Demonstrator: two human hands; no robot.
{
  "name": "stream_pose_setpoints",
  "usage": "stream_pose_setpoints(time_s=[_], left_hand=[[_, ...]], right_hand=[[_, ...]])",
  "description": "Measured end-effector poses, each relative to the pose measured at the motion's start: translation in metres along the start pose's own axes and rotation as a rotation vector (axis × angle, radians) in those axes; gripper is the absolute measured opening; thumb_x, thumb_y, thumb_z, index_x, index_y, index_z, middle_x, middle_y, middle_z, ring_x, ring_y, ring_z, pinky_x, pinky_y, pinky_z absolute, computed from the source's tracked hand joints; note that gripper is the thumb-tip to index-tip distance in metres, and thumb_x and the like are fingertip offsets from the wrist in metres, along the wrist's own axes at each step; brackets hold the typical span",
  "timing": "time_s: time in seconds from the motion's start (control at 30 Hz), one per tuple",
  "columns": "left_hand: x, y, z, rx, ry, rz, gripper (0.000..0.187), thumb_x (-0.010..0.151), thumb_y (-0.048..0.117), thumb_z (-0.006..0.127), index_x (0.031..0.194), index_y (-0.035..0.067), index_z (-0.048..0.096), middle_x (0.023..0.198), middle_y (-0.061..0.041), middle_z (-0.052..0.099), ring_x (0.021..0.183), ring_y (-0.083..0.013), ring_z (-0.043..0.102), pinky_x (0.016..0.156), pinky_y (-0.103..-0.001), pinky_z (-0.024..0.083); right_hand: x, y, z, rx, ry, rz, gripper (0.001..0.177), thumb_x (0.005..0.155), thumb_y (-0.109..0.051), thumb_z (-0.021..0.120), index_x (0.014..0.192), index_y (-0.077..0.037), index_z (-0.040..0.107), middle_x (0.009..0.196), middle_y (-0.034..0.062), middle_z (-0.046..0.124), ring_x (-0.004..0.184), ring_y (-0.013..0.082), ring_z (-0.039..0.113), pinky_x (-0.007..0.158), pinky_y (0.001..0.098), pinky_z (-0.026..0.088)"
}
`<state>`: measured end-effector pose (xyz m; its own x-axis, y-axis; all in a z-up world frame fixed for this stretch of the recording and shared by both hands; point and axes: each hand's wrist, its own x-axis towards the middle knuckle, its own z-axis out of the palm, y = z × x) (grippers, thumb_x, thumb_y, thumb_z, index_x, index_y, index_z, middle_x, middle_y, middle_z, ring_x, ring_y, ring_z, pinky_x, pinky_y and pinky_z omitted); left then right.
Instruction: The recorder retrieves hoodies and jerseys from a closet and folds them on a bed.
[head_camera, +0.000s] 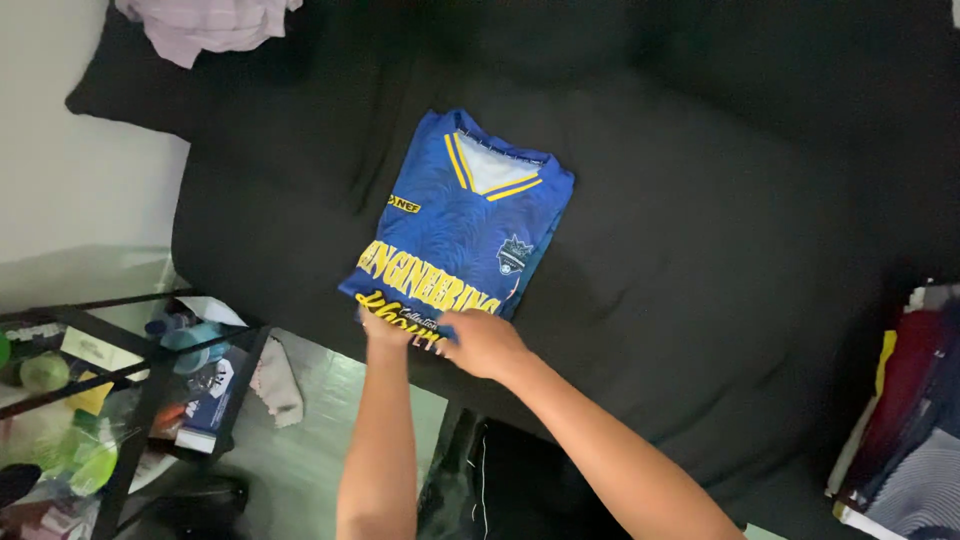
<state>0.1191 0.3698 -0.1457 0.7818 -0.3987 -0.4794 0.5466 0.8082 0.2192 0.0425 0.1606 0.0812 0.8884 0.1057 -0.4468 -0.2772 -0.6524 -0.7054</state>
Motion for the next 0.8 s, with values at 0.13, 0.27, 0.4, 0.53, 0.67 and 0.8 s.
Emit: stream_pose_setpoints(time_s=[0.13,0.27,0.4,0.53,0.67,0.8], left_hand=[[-0.058,0.045,0.105,0.042,0.145,-0.107,0.077,0.095,0.067,0.038,0.144,0.011,0.055,0.144,-0.010,0.061,0.132,-0.0327,0.054,0.112,-0.053,0.037],[-0.049,0.065,0.089,0.529,0.422,-0.054,0.059,0.096,0.054,0.051,0.130,0.006,0.058,0.115,-0.011,0.069,0.097,-0.0287,0.068,0.082,-0.048,0.054],[-0.035,0.067,0.089,1.005,0.532,0.252,0.034,0.093,0.018,0.072,0.121,0.008,0.057,0.097,-0.001,0.065,0.075,-0.0096,0.064,0.057,-0.030,0.057],[-0.028,0.064,0.068,1.162,0.538,0.281,0.021,0.097,0.014,0.071,0.112,0.003,0.062,0.090,-0.001,0.063,0.069,-0.0098,0.059,0.051,-0.028,0.051],[-0.037,0.062,0.064,1.053,0.525,0.271,0.014,0.098,0.014,0.067,0.107,0.006,0.062,0.088,-0.001,0.065,0.068,-0.0086,0.061,0.052,-0.027,0.055],[-0.042,0.054,0.039,1.071,0.452,0.301,0.014,0.097,0.012,0.068,0.107,0.005,0.061,0.089,-0.002,0.067,0.072,-0.0076,0.064,0.057,-0.026,0.057]], right_hand=[[0.000,0.096,0.053,0.051,0.003,0.195,0.037,0.092,-0.040,0.072,0.115,-0.012,0.071,0.112,0.0150,0.076,0.102,0.0351,0.073,0.087,0.0457,0.057],[-0.006,0.114,0.070,0.676,-0.189,0.746,0.049,0.092,-0.045,0.074,0.122,-0.007,0.064,0.117,0.0174,0.066,0.094,0.0386,0.075,0.074,0.0514,0.063],[-0.005,0.099,0.089,1.133,-0.069,0.891,0.050,0.089,-0.045,0.077,0.114,-0.004,0.062,0.109,0.0113,0.063,0.084,0.0319,0.072,0.064,0.0474,0.064],[0.001,0.109,0.115,1.077,-0.050,0.903,0.045,0.089,-0.045,0.075,0.111,-0.007,0.065,0.104,0.0060,0.064,0.077,0.0231,0.064,0.062,0.0417,0.061],[-0.010,0.104,0.102,1.012,-0.012,0.856,0.041,0.089,-0.039,0.072,0.115,-0.007,0.070,0.103,0.0064,0.067,0.075,0.0206,0.064,0.061,0.0395,0.062],[-0.022,0.116,0.096,0.944,0.008,0.796,0.043,0.090,-0.035,0.070,0.120,-0.004,0.069,0.110,0.0088,0.071,0.077,0.0218,0.071,0.061,0.0395,0.064]])
